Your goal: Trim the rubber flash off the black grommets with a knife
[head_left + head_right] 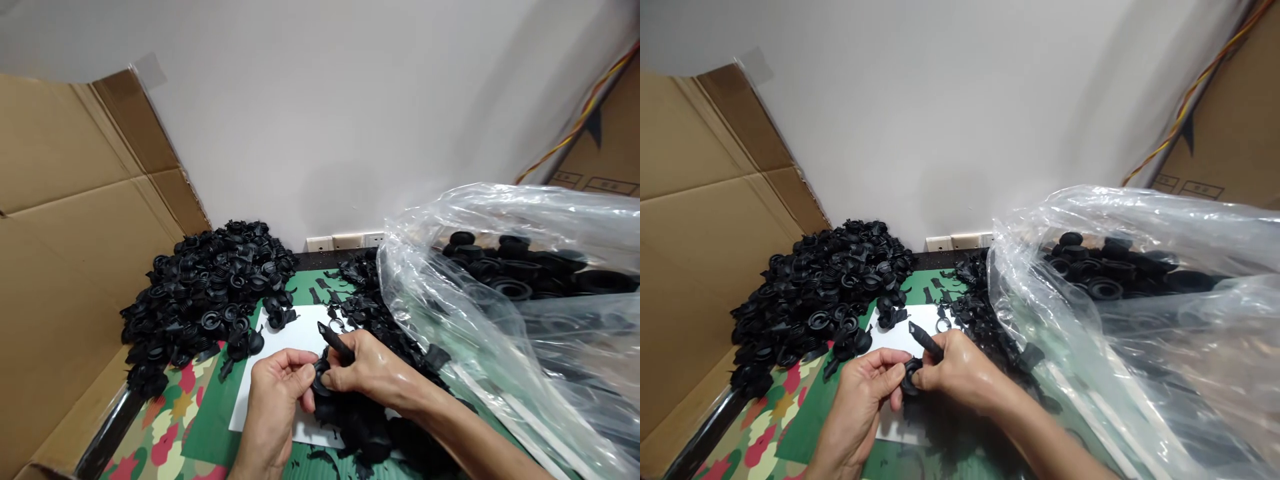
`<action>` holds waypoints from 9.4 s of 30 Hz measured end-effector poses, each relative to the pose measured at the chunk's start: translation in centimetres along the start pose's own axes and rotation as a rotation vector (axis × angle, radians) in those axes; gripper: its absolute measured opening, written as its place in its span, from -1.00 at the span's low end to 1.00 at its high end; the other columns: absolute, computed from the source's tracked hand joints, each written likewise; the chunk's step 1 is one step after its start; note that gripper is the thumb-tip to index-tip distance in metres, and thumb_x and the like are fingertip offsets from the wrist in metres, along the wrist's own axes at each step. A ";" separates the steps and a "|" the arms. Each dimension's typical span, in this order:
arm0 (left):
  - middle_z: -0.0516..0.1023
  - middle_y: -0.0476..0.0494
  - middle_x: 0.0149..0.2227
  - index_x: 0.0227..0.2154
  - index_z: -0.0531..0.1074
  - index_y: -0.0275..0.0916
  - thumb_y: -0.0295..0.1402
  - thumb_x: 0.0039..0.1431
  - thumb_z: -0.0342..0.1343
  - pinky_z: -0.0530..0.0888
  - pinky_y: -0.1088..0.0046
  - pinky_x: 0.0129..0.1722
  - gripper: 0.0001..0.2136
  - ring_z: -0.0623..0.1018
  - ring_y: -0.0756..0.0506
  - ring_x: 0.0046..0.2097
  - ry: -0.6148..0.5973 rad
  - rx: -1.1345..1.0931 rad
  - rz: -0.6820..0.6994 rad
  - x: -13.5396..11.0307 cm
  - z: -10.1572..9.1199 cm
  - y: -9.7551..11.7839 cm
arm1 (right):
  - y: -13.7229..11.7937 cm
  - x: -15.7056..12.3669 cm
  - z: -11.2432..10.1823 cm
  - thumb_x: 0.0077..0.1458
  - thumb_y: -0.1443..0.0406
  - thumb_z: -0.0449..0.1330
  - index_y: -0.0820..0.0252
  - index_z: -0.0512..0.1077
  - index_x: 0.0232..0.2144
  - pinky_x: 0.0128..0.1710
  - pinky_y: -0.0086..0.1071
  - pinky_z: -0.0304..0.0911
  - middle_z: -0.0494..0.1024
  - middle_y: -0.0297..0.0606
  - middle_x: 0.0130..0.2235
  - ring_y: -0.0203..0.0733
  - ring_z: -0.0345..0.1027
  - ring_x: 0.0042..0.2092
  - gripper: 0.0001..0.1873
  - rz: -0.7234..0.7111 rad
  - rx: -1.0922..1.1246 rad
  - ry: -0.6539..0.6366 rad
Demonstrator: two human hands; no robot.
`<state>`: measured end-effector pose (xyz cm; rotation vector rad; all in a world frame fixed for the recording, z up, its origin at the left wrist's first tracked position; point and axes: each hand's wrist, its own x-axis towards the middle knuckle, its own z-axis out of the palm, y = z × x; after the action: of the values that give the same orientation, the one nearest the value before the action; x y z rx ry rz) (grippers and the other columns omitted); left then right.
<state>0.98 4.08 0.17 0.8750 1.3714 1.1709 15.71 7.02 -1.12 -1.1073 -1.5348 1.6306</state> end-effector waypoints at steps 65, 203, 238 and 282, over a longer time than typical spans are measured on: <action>0.43 0.02 -0.78 -0.64 0.53 -0.34 -0.55 -0.38 0.21 0.23 0.60 -0.67 -0.89 0.34 0.08 -0.71 0.136 -0.102 0.024 -0.1 0.9 -0.7 | 0.1 -1.2 2.1 -0.22 0.47 0.08 0.18 0.33 -0.66 -0.51 -0.43 -0.01 0.38 -0.35 -0.55 -0.26 0.22 -0.50 -0.87 -0.224 -0.502 0.306; 0.50 -0.07 -0.32 -0.30 0.61 -0.12 -0.66 -0.24 0.19 0.43 0.47 -0.31 -0.60 0.48 -0.09 -0.30 -0.031 0.136 0.491 -1.5 -1.9 -2.6 | -0.1 -1.9 2.2 -0.14 0.12 0.26 0.27 0.47 -0.56 -0.45 -0.43 0.10 0.41 -0.34 -0.53 -0.26 0.17 -0.46 -0.72 -0.104 0.146 0.114; 0.55 -0.11 -0.28 -0.34 0.63 -0.13 -0.50 -0.18 0.30 0.42 0.51 -0.37 -0.73 0.50 -0.10 -0.30 -0.014 0.205 0.522 -0.7 -1.9 -1.8 | -0.5 -1.7 1.4 -0.27 0.25 0.21 0.22 0.34 -0.62 -0.55 -0.43 -0.14 0.22 -0.49 -0.62 -0.38 -0.05 -0.56 -0.84 -0.014 0.224 0.064; 0.43 0.01 -0.69 -0.52 0.57 -0.34 -0.33 -0.30 0.40 0.26 0.65 -0.72 -0.77 0.37 0.07 -0.66 0.054 -0.185 0.115 -0.3 -1.9 -1.4 | 0.1 -1.2 1.1 -0.10 0.18 0.22 0.24 0.44 -0.57 -0.51 -0.42 0.07 0.30 -0.42 -0.60 -0.30 0.13 -0.52 -0.79 -0.117 0.105 0.173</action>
<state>-0.68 3.16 -1.25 0.8029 1.2459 1.3952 15.28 5.49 -1.05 -1.0524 -1.3612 1.4786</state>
